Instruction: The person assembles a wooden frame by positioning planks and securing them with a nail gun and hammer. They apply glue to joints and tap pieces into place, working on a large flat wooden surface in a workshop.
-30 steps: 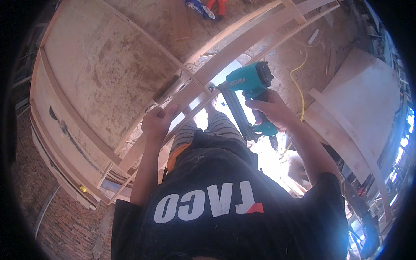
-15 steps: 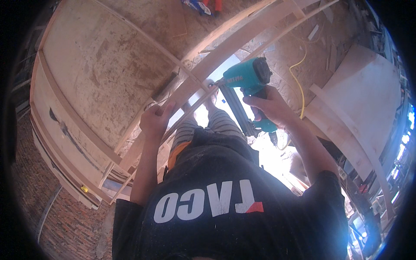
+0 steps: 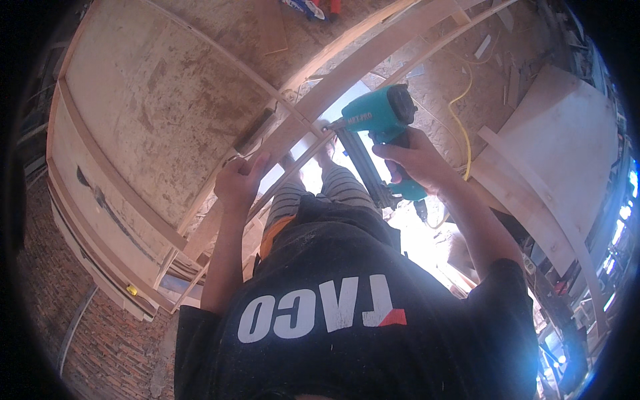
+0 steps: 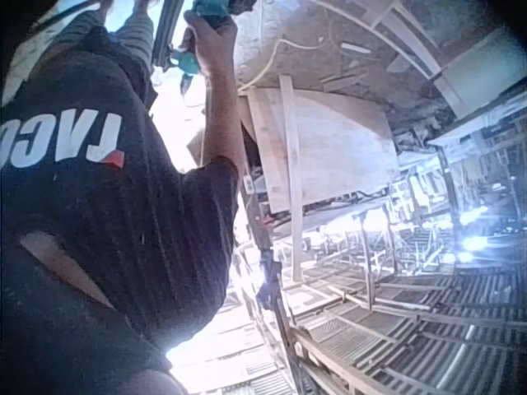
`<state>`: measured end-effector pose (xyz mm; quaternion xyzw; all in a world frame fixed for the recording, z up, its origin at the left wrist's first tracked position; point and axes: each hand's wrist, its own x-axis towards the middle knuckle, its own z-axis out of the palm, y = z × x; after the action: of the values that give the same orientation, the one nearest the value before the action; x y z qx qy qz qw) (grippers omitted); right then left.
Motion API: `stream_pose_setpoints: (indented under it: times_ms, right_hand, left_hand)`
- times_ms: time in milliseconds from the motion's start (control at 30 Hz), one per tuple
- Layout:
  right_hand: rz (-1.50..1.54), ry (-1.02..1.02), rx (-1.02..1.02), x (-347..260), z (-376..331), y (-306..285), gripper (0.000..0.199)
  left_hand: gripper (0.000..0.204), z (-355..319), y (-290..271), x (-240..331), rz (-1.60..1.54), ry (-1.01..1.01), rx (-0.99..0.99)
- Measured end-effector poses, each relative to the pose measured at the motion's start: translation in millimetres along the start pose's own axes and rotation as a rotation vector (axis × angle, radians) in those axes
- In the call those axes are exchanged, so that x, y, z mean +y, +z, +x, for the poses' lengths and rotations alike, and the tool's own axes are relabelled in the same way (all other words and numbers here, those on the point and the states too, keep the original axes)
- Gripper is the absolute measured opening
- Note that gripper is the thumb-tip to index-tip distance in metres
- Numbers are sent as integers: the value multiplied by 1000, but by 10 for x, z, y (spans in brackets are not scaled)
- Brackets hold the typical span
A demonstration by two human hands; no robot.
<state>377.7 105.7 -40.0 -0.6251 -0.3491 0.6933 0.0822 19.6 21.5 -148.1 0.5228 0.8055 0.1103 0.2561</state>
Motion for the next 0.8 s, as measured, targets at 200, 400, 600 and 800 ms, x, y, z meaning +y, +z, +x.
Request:
stream_pose_setpoints:
  times_ms: [200, 400, 600, 800]
  right_hand:
    - [144, 100, -43, -72, 72, 23, 46]
    - [203, 161, -30, -116, 142, 23, 46]
    - [205, 175, -50, -165, 188, 33, 40]
    - [188, 176, -70, -131, 236, 31, 43]
  left_hand:
    - [71, -2, -1, -4, 17, 0, -1]
    - [70, 16, -6, -8, 11, -22, -20]
    - [71, 26, 12, -65, 26, 7, -12]
    - [72, 72, -29, -54, 48, 46, -5]
